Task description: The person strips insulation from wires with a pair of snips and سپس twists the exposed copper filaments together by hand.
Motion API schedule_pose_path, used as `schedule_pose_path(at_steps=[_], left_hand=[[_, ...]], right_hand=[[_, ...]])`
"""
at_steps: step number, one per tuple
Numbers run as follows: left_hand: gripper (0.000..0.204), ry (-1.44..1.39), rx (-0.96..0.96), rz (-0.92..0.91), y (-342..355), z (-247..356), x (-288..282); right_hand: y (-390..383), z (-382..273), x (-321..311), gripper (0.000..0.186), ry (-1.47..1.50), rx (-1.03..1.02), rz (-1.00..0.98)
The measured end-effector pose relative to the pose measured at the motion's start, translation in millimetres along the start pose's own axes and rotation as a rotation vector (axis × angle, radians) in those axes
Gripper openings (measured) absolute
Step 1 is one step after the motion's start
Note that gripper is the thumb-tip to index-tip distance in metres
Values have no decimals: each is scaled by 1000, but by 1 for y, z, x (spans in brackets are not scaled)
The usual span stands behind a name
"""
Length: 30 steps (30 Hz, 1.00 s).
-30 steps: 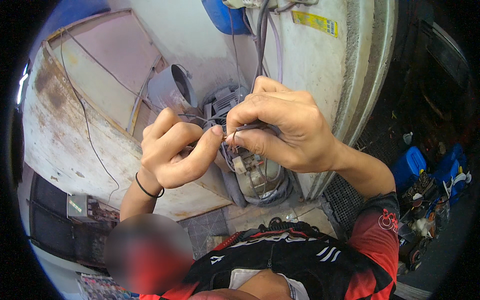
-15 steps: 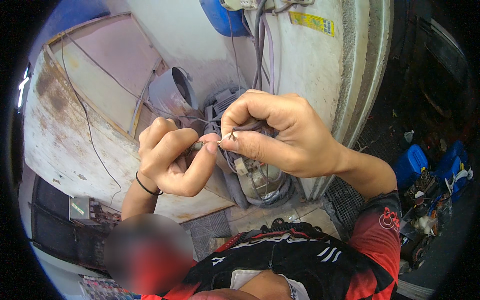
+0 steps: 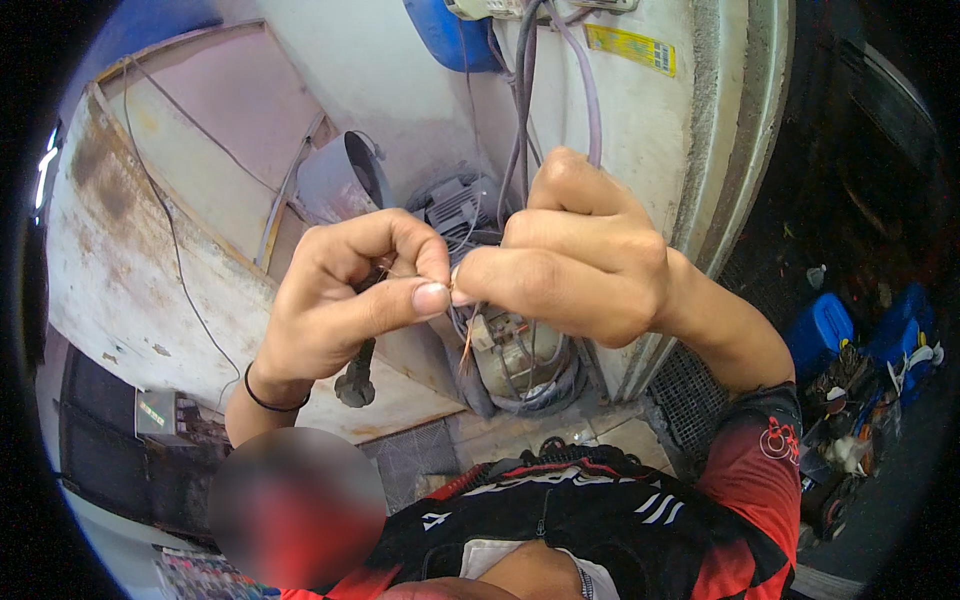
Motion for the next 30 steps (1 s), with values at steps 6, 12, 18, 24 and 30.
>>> schedule_pose_path(at_steps=[6,12,18,24,30], left_hand=[[17,-177,-124,-35,3,3,-4],[29,668,617,125,9,-7,-11],[37,1336,1136,179,11,-8,-18],[33,1430,1356,322,18,-13,-17],[15,961,1009,170,17,-10,-15]], right_hand=[[2,-2,-4,21,-84,-11,-71],[13,-1,-7,10,174,351,-183],[17,-10,-12,14,830,1022,-289],[14,-14,-5,17,964,1049,-172],[15,-8,-10,8,333,454,-79]])
Point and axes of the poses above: each hand's wrist, its own y-axis towards the middle knuckle, its own x-axis out of the palm, z = x × y, the point moved 1 cm from there along y, towards the middle knuckle, and after that the axes turned 2 degrees about x, right-handed, at the moved point
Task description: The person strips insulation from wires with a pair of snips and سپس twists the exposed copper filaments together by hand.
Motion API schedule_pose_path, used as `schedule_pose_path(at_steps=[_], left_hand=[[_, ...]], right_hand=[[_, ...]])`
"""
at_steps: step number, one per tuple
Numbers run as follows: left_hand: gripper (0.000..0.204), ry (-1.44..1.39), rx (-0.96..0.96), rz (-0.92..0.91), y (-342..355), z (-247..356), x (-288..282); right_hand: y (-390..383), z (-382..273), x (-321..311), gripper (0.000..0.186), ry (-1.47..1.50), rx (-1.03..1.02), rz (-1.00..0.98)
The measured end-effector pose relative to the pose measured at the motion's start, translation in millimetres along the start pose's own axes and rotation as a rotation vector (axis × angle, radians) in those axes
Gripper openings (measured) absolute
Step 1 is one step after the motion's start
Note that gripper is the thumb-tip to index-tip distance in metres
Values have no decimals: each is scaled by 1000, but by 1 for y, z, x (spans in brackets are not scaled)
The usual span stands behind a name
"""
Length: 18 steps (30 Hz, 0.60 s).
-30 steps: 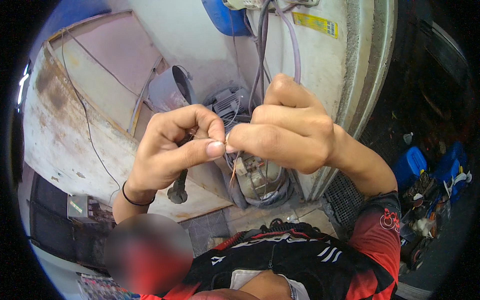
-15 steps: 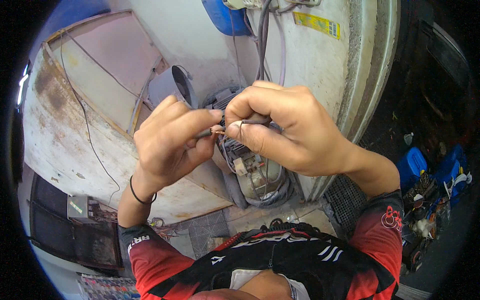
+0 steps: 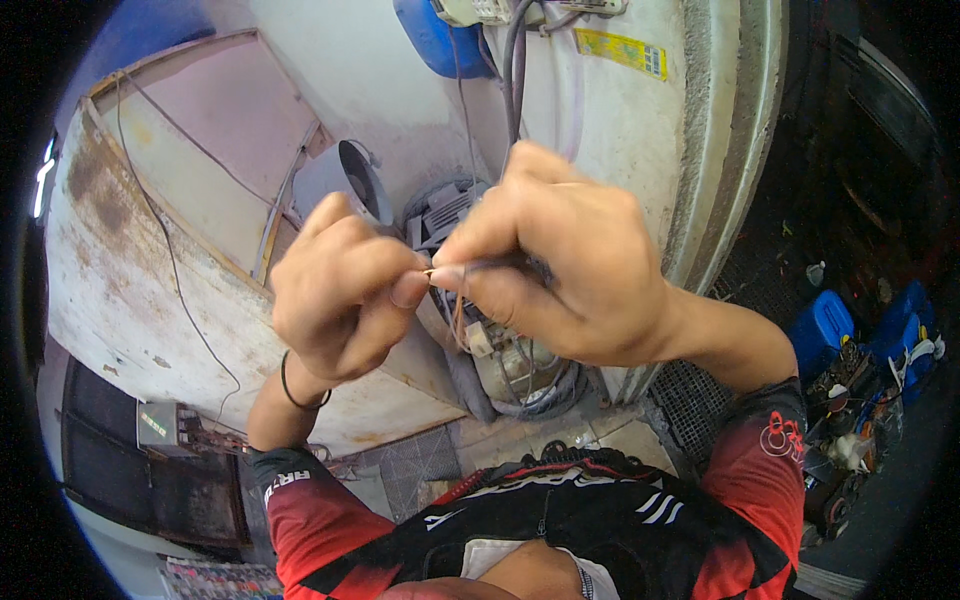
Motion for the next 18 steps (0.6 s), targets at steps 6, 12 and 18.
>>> schedule_pose_path(at_steps=[6,12,18], left_hand=[[12,-985,-1044,18,9,17,8],[12,-901,-933,-12,3,15,0],[12,-119,-376,-61,4,16,-2]], right_hand=[[-2,29,4,23,-543,-633,153],[-6,21,4,23,-479,-377,93],[-2,15,1,28,-421,-239,16]])
Point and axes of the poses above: each hand's wrist, its own y-axis towards the middle knuckle, its own x-axis out of the palm, z = x × y, the point moved 1 cm from there along y, towards the middle knuckle, and after that the axes turned 2 degrees about x, right-handed, at the moved point
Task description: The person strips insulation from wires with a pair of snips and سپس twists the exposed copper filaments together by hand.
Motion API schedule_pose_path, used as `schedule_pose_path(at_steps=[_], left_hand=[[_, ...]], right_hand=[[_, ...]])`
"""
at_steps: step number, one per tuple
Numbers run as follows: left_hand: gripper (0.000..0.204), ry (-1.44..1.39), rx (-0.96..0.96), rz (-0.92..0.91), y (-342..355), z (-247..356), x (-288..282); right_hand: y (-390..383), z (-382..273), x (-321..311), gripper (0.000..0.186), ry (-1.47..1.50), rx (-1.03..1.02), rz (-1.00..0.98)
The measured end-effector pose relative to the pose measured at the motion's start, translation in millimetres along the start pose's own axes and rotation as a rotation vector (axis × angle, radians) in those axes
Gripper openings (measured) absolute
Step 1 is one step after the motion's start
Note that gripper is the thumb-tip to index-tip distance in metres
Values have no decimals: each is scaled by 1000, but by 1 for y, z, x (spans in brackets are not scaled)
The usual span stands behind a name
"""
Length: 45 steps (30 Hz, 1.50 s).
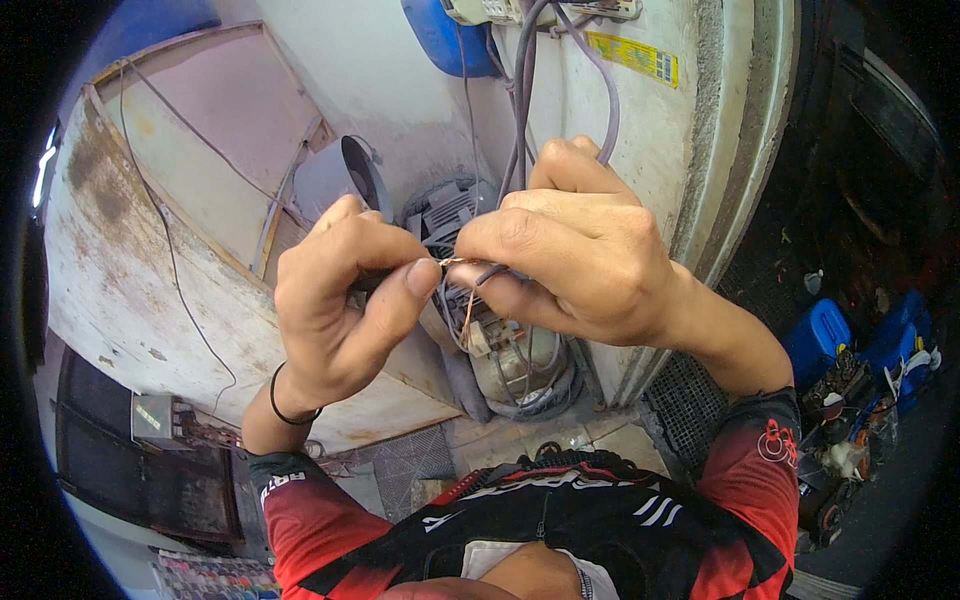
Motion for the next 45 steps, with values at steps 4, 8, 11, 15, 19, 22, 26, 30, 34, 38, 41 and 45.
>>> schedule_pose_path(at_steps=[4,8,11,15,19,22,26,30,34,38,41,45], left_hand=[[11,-427,-308,-54,1,2,0],[11,-965,-745,-129,7,-1,4],[12,-1001,-748,-172,7,-2,7],[30,-944,-612,-59,0,-3,8],[40,-29,109,35,-4,-5,5],[24,410,393,21,-5,-6,1],[36,628,624,206,-5,-11,8],[36,681,685,226,-3,-13,8],[34,598,680,175,0,-13,2],[19,168,270,33,8,-11,1],[14,-450,-424,-144,5,3,-5],[23,-867,-688,-321,6,-4,-7]], right_hand=[[1,1,-2,28,-120,-209,12],[-3,9,1,32,-238,-340,66],[-7,7,0,34,-143,-246,73],[-1,1,-4,28,-73,-125,39],[1,-1,-3,15,59,21,-5],[5,-5,-8,12,185,185,-70],[5,-16,-6,12,618,661,-137],[7,-15,-8,13,958,930,-190],[5,-18,-5,12,890,851,-119],[5,-11,-10,14,252,288,-52],[6,-7,-12,20,-21,-53,-29],[1,-4,-8,25,-46,-122,-11]])
Point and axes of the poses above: each hand's wrist, its own y-axis towards the middle knuckle, its own x-axis out of the palm, z = x × y, the point moved 1 cm from there along y, towards the middle knuckle, and after that the axes turned 2 degrees about x, right-handed, at the moved point
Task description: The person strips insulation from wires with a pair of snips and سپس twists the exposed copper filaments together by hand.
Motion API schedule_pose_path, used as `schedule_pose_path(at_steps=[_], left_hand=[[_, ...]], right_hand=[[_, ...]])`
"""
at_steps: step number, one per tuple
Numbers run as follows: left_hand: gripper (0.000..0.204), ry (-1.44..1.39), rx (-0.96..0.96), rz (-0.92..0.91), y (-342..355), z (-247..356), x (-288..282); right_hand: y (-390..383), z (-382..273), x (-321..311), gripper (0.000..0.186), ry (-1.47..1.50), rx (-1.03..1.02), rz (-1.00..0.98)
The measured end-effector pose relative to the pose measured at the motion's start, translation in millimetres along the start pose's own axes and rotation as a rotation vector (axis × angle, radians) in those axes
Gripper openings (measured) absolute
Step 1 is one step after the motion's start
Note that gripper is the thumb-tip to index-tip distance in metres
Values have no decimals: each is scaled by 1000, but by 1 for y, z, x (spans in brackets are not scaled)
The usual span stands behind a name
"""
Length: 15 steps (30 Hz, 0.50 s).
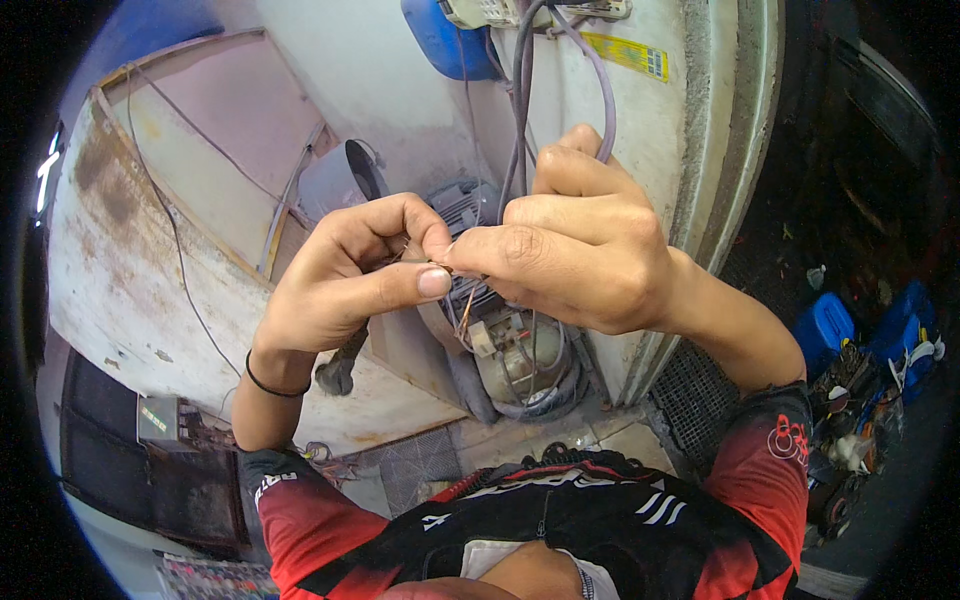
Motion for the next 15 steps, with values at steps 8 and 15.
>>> schedule_pose_path(at_steps=[8,15], left_hand=[[28,234,136,97,-18,-7,4],[21,382,268,170,-24,-15,6]], right_hand=[[-16,8,3,23,-109,-102,40],[-21,9,2,26,-93,-128,21]])
Point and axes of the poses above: each hand's wrist, its own y-axis towards the middle knuckle, its own x-axis out of the palm, z = x × y, the point moved 1 cm from there along y, towards the middle knuckle, and after that the axes turned 2 degrees about x, right-handed, at the moved point
